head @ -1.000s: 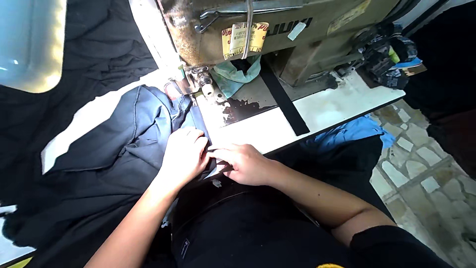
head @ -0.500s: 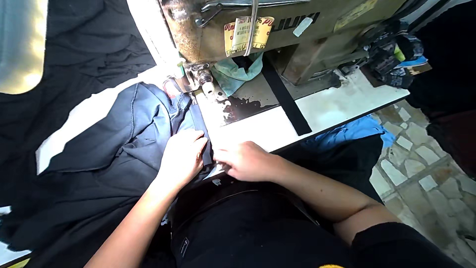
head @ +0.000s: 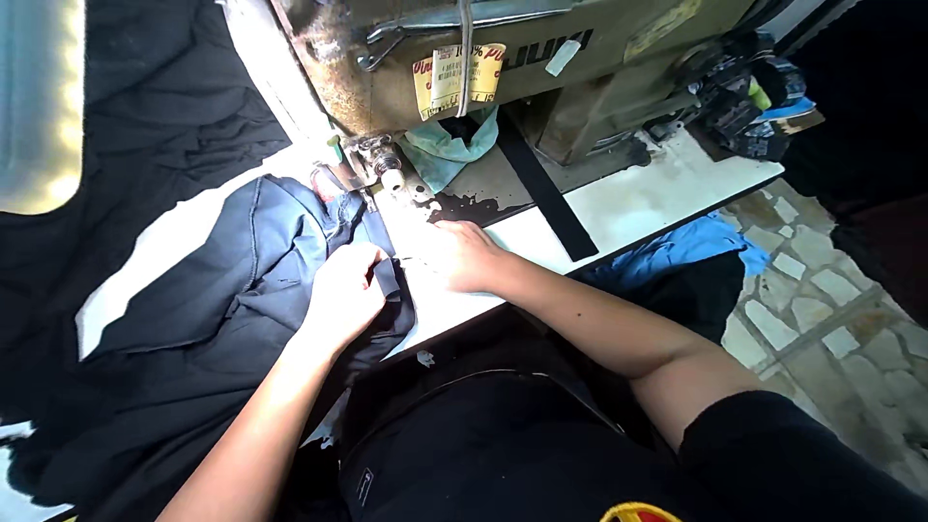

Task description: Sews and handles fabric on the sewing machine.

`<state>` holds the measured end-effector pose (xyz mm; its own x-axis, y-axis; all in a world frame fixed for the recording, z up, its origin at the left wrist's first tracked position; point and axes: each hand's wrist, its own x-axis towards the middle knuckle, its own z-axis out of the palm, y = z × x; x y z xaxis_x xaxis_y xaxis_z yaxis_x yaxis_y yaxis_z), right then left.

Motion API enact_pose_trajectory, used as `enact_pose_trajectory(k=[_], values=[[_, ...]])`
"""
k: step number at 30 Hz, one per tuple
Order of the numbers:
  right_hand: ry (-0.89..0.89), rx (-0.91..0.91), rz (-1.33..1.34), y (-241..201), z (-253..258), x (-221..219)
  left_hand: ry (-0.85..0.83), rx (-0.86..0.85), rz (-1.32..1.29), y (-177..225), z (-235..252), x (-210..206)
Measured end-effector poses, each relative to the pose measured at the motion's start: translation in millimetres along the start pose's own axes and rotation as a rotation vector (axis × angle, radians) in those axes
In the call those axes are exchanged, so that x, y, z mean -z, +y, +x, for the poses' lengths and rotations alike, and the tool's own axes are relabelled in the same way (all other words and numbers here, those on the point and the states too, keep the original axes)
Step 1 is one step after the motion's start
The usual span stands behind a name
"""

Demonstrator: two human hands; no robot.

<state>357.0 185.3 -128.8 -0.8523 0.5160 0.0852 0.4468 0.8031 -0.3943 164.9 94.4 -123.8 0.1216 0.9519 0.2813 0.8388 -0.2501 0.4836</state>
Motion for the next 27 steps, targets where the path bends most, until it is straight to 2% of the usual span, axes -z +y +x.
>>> enact_pose_trajectory(k=[2,6,16,20,23,27], values=[[0.013,0.018,0.034,-4,5,3,-0.014,0.003,0.016,1,3,2],[-0.084,-0.041,0.094,-13,14,16,-0.039,0.004,0.034,2,6,3],[-0.055,-0.062,0.141,-18,16,9,-0.058,0.027,0.044,3,8,4],[0.068,-0.095,0.14,-1,4,-2,-0.049,0.104,-0.012,8,11,7],[0.408,0.089,0.21,3,0,-20,-0.026,0.094,-0.039,8,8,7],[0.481,0.261,0.314,-23,1,-31,-0.017,-0.077,-0.039,1,2,3]])
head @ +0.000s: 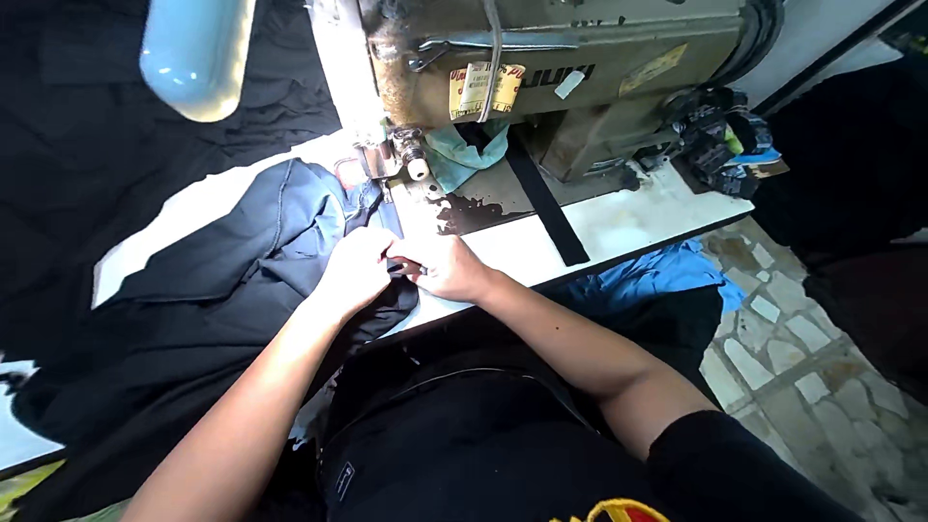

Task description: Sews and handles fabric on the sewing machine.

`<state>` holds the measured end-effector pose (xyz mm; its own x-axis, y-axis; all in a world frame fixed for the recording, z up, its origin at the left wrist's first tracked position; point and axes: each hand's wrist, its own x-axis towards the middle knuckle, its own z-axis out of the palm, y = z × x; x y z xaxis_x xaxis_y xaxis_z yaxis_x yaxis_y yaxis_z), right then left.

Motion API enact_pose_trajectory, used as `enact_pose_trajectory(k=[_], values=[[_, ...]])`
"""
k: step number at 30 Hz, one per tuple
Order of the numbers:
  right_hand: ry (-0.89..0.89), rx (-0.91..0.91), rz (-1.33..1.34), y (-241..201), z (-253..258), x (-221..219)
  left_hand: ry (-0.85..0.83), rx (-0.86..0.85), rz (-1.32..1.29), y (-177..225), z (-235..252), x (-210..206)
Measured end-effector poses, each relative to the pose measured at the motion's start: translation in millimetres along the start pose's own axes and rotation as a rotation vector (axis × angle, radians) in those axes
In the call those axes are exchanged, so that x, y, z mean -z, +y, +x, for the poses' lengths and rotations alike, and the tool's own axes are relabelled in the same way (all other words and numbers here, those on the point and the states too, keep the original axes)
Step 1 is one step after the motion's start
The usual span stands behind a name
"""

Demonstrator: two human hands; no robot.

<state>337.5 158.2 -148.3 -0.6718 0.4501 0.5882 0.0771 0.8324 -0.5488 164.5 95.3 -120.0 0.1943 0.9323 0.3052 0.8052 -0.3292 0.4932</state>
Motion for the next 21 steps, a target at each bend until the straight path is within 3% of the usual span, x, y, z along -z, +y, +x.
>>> enact_pose_trajectory(k=[3,7,11,17,21], values=[[-0.088,-0.054,0.073,-18,-4,9,0.004,-0.163,0.065,-12,-4,-8],[-0.46,-0.193,0.137,-32,-10,40,0.038,-0.198,0.056,-22,-12,-16],[-0.325,-0.125,-0.087,-18,-21,31,0.104,-0.189,0.068,-22,-17,-21],[-0.393,-0.025,-0.088,-28,-24,24,0.107,-0.207,0.091,-22,-14,-21],[-0.329,-0.11,-0.2,-25,-25,22,0.092,-0.21,0.141,-23,-8,-21]])
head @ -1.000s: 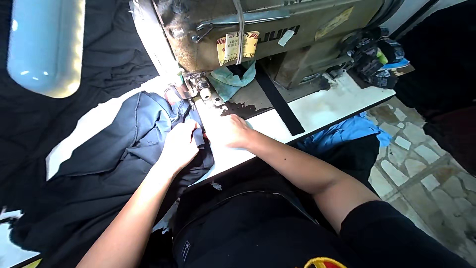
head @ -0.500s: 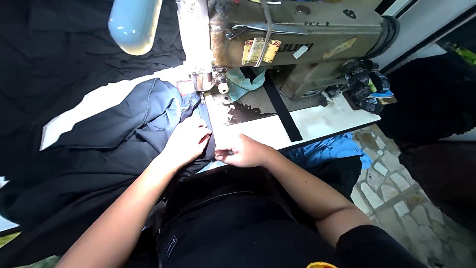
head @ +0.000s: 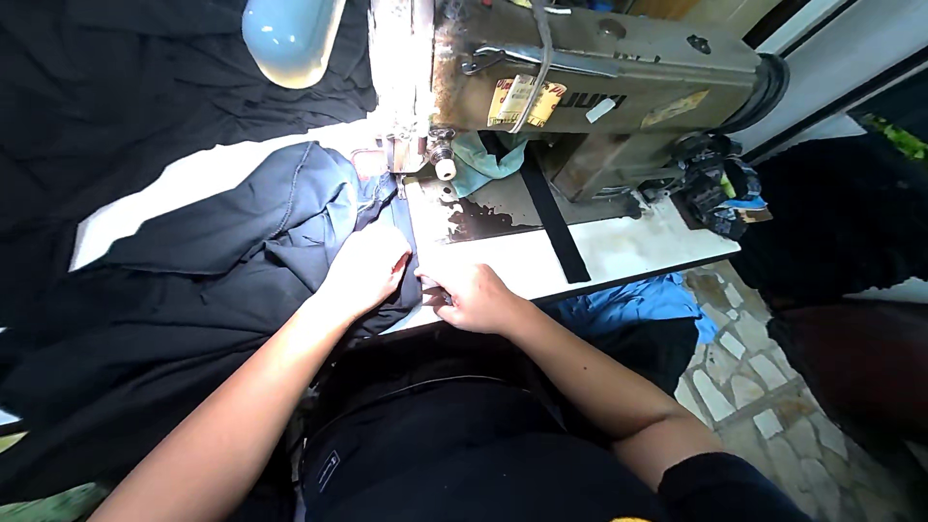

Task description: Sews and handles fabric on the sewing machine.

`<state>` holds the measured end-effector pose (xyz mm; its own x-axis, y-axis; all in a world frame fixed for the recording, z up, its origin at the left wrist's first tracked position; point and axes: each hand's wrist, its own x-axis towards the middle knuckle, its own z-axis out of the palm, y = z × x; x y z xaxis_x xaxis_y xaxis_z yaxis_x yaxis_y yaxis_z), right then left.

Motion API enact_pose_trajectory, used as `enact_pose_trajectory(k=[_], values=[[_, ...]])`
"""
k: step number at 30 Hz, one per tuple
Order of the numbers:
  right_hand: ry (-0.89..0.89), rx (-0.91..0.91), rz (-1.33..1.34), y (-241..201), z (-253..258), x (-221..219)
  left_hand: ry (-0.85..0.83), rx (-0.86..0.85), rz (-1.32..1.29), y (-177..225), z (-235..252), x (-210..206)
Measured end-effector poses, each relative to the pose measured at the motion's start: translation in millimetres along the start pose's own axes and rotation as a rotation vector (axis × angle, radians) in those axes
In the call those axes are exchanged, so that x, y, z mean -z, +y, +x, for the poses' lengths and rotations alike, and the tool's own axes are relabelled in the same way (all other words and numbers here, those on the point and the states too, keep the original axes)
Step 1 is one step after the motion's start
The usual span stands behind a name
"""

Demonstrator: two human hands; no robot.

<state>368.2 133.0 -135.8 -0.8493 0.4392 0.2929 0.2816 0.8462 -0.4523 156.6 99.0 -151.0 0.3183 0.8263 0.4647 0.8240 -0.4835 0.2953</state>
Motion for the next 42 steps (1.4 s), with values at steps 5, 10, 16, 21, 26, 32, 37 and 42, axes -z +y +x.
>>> enact_pose_trajectory(k=[5,10,16,21,26,32,37,42], values=[[-0.124,-0.037,-0.069,-2,0,5,-0.057,0.033,0.044,1,2,-1],[0.133,-0.142,-0.02,18,-24,34,-0.067,0.003,0.035,4,-2,3],[0.548,-0.523,-0.454,97,-76,105,-0.04,-0.013,0.004,-2,-18,1],[0.591,-0.66,-0.573,149,-103,108,-0.028,-0.026,0.034,-4,-15,1],[0.647,-0.611,-0.574,163,-111,94,-0.026,-0.027,0.04,-9,-14,0],[0.704,-0.558,-0.546,165,-108,94,-0.042,-0.009,0.036,-16,-5,0],[0.73,-0.544,-0.571,169,-108,91,-0.067,0.006,0.048,-24,4,2],[0.739,-0.527,-0.57,171,-110,90,-0.077,0.018,0.048,-34,14,2]])
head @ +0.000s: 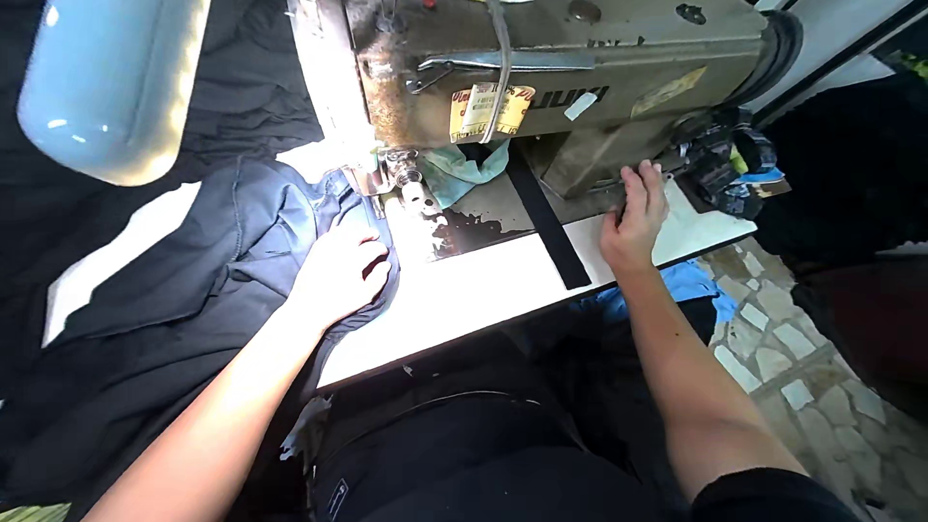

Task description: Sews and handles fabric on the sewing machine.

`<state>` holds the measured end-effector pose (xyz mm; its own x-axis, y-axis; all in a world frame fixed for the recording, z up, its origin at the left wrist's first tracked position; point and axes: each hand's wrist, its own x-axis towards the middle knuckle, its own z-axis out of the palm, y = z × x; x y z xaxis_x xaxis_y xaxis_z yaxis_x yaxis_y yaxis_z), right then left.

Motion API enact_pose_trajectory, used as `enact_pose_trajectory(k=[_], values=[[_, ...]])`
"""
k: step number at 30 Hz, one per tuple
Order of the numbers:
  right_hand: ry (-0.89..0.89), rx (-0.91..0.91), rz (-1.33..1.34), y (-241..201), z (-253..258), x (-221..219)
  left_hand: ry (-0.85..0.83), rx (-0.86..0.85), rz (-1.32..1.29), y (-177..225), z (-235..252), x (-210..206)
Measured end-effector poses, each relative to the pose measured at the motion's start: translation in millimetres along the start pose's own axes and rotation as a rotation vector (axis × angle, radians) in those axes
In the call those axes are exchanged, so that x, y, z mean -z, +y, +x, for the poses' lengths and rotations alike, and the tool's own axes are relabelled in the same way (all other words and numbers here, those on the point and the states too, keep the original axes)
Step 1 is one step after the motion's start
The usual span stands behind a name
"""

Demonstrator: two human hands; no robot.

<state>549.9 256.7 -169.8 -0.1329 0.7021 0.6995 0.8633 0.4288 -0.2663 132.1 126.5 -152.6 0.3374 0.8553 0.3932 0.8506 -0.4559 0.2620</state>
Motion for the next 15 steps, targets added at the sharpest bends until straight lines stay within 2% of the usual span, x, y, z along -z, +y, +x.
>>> enact_pose_trajectory(k=[11,15], values=[[0.016,-0.003,0.024,3,1,-1,-0.019,0.071,0.007,-24,20,-1],[0.003,-0.019,0.046,1,1,0,0.049,0.065,0.016,-29,26,-2]])
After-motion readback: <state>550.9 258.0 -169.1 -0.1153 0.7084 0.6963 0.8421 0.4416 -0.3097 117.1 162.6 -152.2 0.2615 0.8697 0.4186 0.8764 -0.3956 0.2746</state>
